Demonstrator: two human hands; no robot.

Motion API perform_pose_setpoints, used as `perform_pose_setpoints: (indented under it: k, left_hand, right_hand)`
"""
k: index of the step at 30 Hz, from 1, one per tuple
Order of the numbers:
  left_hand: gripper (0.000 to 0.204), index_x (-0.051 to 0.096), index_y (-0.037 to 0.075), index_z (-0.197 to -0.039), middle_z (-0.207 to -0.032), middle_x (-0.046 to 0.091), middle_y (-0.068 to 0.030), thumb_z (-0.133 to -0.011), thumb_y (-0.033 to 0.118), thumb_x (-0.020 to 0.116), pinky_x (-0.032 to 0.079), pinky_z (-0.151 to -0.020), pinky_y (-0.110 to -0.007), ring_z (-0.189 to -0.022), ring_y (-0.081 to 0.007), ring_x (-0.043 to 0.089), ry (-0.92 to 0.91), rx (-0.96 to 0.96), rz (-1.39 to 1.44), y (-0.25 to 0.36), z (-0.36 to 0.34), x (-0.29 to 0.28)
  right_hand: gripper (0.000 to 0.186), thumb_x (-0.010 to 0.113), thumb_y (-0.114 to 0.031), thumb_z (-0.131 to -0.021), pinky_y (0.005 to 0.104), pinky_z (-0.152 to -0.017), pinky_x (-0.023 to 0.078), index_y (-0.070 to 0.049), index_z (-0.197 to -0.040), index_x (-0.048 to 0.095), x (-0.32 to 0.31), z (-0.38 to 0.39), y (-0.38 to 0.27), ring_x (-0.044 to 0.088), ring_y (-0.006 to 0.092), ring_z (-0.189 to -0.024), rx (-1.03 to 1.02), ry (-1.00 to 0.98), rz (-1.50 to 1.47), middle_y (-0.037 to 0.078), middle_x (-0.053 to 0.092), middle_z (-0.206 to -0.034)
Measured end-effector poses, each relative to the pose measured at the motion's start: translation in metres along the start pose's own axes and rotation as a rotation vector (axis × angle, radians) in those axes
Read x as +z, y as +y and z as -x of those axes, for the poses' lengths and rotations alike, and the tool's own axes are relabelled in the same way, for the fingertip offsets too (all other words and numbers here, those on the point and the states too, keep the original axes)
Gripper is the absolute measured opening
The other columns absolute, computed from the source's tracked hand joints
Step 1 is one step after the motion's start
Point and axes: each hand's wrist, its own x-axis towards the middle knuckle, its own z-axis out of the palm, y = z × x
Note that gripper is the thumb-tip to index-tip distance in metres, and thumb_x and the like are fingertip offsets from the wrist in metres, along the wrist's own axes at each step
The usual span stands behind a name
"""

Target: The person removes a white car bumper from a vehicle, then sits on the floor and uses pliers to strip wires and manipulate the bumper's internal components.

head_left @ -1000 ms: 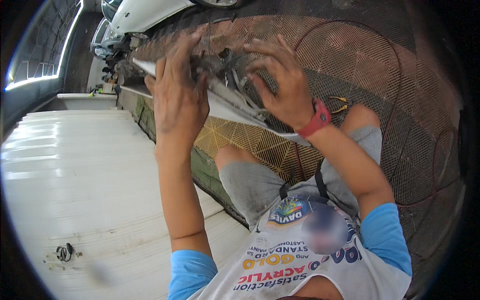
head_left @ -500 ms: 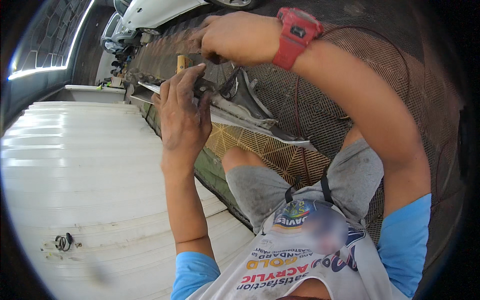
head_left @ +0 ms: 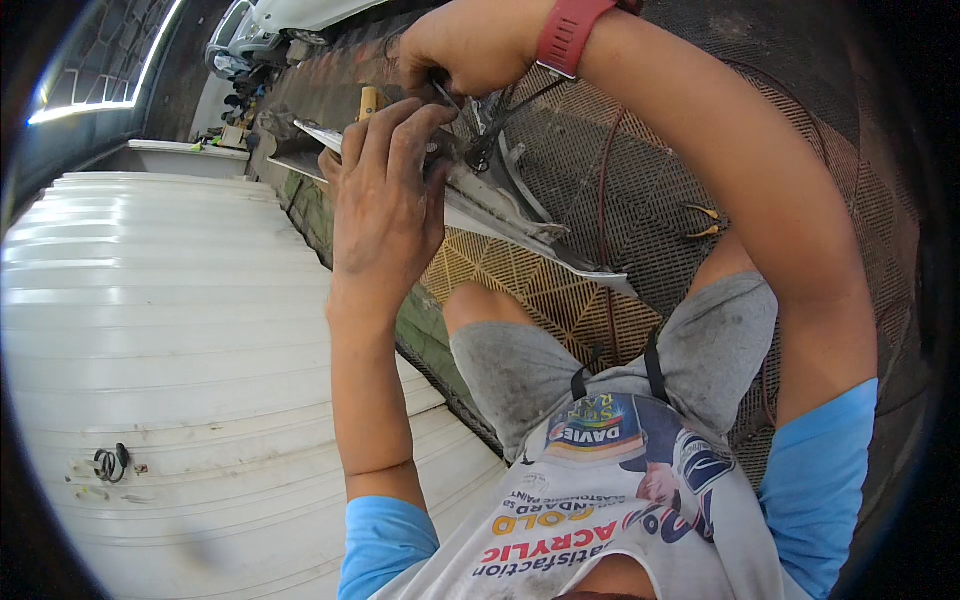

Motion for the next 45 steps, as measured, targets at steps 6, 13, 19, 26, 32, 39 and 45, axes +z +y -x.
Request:
perform_pose_setpoints:
  k: [6, 13, 19, 26, 32, 39, 45]
  left_hand:
    - [0.054, 0.056, 0.012, -0.132, -0.127, 0.06, -0.0074, -0.082, -0.001, 0.071, 0.043, -0.093, -0.047, -0.115, -0.0316, 0.056, 0.003, 0.032, 0.01, 0.005, -0.004, -0.001]
    - [0.052, 0.057, 0.013, -0.13, -0.125, 0.061, -0.0053, -0.082, 0.0, 0.071, 0.045, -0.093, -0.046, -0.113, -0.0298, 0.057, 0.007, 0.026, 0.019, 0.007, -0.006, 0.003]
    - [0.043, 0.062, 0.013, -0.125, -0.126, 0.062, -0.01, -0.085, 0.002, 0.072, 0.043, -0.097, -0.045, -0.115, -0.0332, 0.056, -0.024, 0.007, 0.043, 0.013, -0.009, 0.001]
    - [0.031, 0.068, 0.016, -0.108, -0.122, 0.062, 0.0009, -0.081, 0.0, 0.068, 0.042, -0.09, -0.049, -0.112, -0.0256, 0.058, -0.011, 0.059, -0.021, 0.009, -0.003, 0.0]
    - [0.03, 0.068, 0.016, -0.107, -0.123, 0.062, 0.0014, -0.081, 0.002, 0.07, 0.041, -0.091, -0.051, -0.113, -0.0249, 0.058, 0.012, 0.108, -0.012, 0.009, -0.011, 0.006]
    - [0.034, 0.065, 0.014, -0.115, -0.125, 0.061, -0.0048, -0.083, 0.005, 0.073, 0.042, -0.093, -0.048, -0.114, -0.0302, 0.056, 0.012, -0.033, -0.014, 0.003, 0.002, 0.005]
    - [0.038, 0.063, 0.014, -0.12, -0.124, 0.062, -0.0013, -0.083, 0.006, 0.073, 0.041, -0.093, -0.053, -0.113, -0.0268, 0.057, 0.014, -0.01, -0.045, 0.014, -0.013, 0.003]
  right_hand:
    - [0.031, 0.063, -0.003, -0.078, 0.0408, -0.082, 0.054, -0.005, -0.105, 0.077, -0.002, 0.003, 0.01, 0.071, 0.0317, -0.092, -0.079, -0.038, 0.043, 0.018, 0.077, -0.099]
    - [0.032, 0.065, -0.007, -0.08, 0.0417, -0.081, 0.055, -0.004, -0.11, 0.076, 0.009, 0.002, 0.009, 0.072, 0.0328, -0.092, 0.091, -0.07, 0.035, 0.019, 0.077, -0.1]
    - [0.032, 0.07, -0.011, -0.081, 0.0413, -0.082, 0.055, -0.005, -0.111, 0.076, 0.006, 0.015, 0.014, 0.073, 0.0292, -0.092, 0.051, -0.127, -0.074, 0.017, 0.077, -0.099]
    - [0.031, 0.072, -0.012, -0.08, 0.0396, -0.082, 0.054, -0.005, -0.111, 0.076, 0.002, 0.023, -0.004, 0.072, 0.0256, -0.09, 0.1, -0.152, -0.171, 0.015, 0.078, -0.097]
    - [0.035, 0.069, -0.008, -0.081, 0.0413, -0.085, 0.054, -0.001, -0.115, 0.073, 0.011, 0.028, 0.013, 0.072, 0.0296, -0.093, 0.021, 0.001, -0.111, 0.017, 0.077, -0.099]
    - [0.029, 0.067, -0.006, -0.088, 0.0391, -0.084, 0.055, -0.002, -0.116, 0.069, 0.012, 0.08, -0.06, 0.069, 0.0331, -0.099, -0.129, 0.964, -0.051, 0.019, 0.071, -0.108]
    - [0.024, 0.078, -0.021, -0.094, 0.0229, -0.062, 0.052, 0.0, -0.1, 0.07, 0.168, 0.072, -0.1, 0.066, 0.0085, -0.071, 0.57, 1.302, -1.221, 0.005, 0.072, -0.084]
